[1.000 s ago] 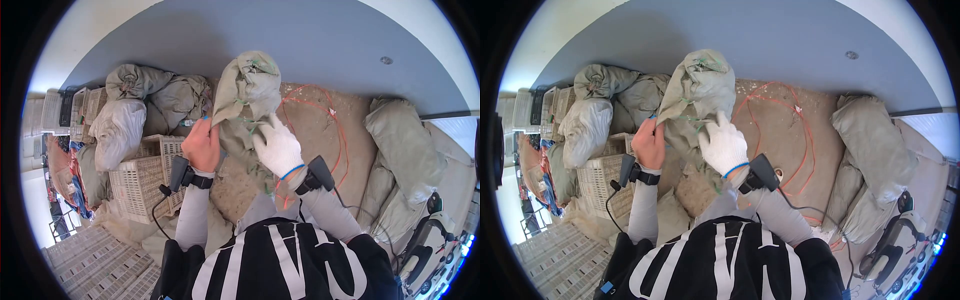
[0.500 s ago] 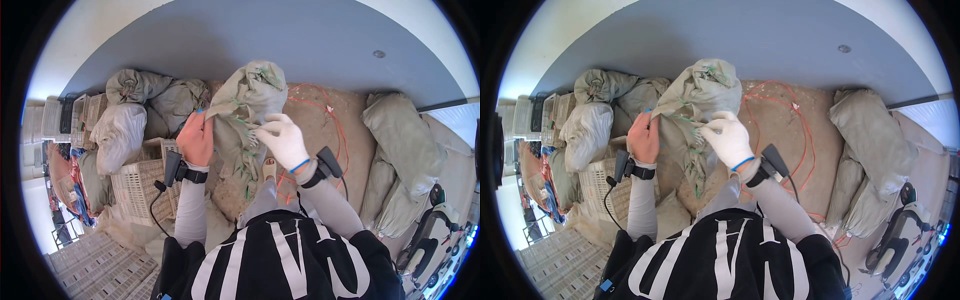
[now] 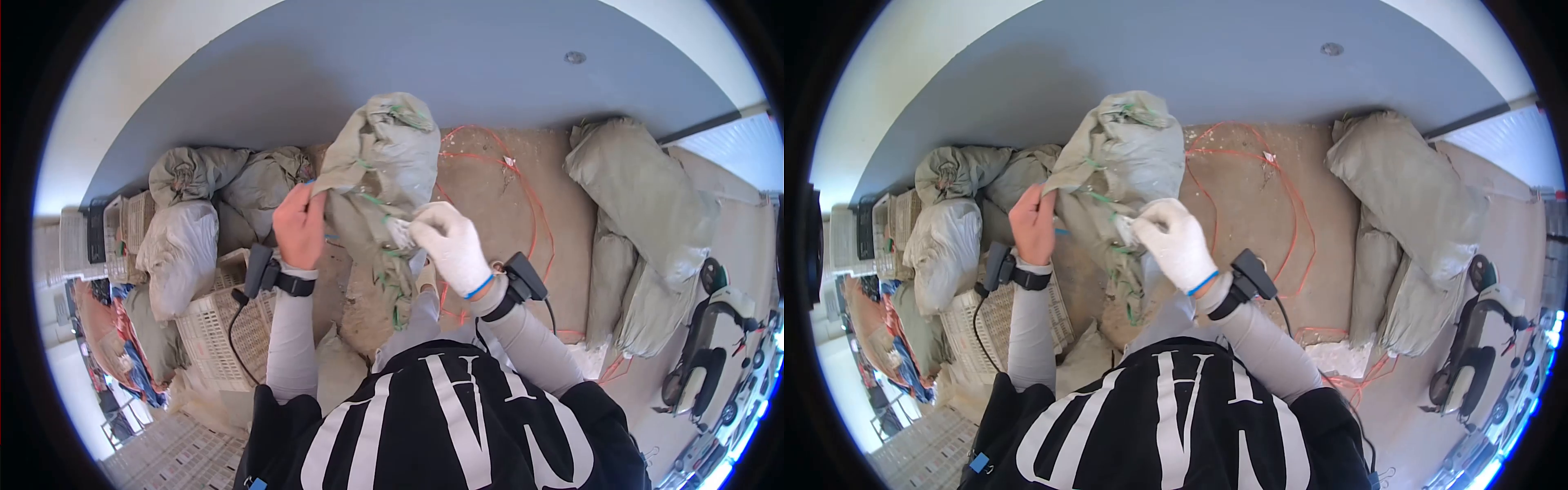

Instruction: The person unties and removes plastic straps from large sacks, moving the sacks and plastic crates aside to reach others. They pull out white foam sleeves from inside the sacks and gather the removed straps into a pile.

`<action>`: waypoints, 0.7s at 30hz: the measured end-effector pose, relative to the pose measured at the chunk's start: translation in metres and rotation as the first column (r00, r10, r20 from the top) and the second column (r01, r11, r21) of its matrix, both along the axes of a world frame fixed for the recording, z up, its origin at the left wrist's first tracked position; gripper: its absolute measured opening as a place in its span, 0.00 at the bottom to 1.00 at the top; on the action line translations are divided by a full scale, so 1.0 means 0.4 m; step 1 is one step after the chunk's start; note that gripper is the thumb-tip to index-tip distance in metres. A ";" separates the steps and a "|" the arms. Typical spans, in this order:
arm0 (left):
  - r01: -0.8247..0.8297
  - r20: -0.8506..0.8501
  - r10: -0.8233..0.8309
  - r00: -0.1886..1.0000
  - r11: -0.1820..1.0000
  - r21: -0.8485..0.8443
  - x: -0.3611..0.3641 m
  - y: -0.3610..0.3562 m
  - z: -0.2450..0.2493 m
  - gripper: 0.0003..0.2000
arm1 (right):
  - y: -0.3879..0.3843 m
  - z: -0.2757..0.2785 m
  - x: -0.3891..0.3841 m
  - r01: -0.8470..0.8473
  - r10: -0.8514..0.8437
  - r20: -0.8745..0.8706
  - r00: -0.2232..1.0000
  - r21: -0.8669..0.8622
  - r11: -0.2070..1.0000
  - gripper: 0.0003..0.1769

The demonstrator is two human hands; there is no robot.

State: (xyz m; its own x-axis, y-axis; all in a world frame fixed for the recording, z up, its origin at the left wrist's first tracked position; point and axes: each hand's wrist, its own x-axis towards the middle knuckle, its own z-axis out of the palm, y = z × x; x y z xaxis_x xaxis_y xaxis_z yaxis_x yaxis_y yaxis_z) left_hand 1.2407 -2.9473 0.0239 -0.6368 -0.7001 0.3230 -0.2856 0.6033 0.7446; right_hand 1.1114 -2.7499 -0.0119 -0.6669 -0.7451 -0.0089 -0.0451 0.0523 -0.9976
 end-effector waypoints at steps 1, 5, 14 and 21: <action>0.006 -0.010 -0.006 1.000 0.999 0.036 0.009 -0.004 0.011 0.07 | -0.010 0.001 0.010 -0.007 0.007 -0.016 1.000 -0.003 1.000 0.09; -0.016 0.030 0.013 0.999 0.996 0.088 0.050 -0.037 0.040 0.06 | -0.031 0.052 0.031 -0.031 0.040 -0.108 0.993 0.083 0.996 0.09; 0.313 0.081 -0.313 0.946 0.950 0.018 -0.211 0.139 0.021 0.07 | 0.016 0.051 -0.044 0.158 -0.132 -0.095 0.987 0.372 0.915 0.28; 0.576 -0.078 -0.573 0.816 0.795 0.191 -0.478 0.425 0.112 0.10 | 0.661 0.080 -0.508 0.676 -0.452 -0.605 0.656 0.203 0.709 0.11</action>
State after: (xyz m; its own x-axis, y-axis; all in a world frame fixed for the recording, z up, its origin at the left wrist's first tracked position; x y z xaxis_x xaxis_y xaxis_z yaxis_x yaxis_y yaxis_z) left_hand 1.0497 -2.7772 0.0688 -0.9383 -0.2567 0.2319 0.0791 0.4934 0.8662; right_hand 0.9082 -2.4854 0.0200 -0.9438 -0.2216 0.2452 -0.3301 0.5978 -0.7306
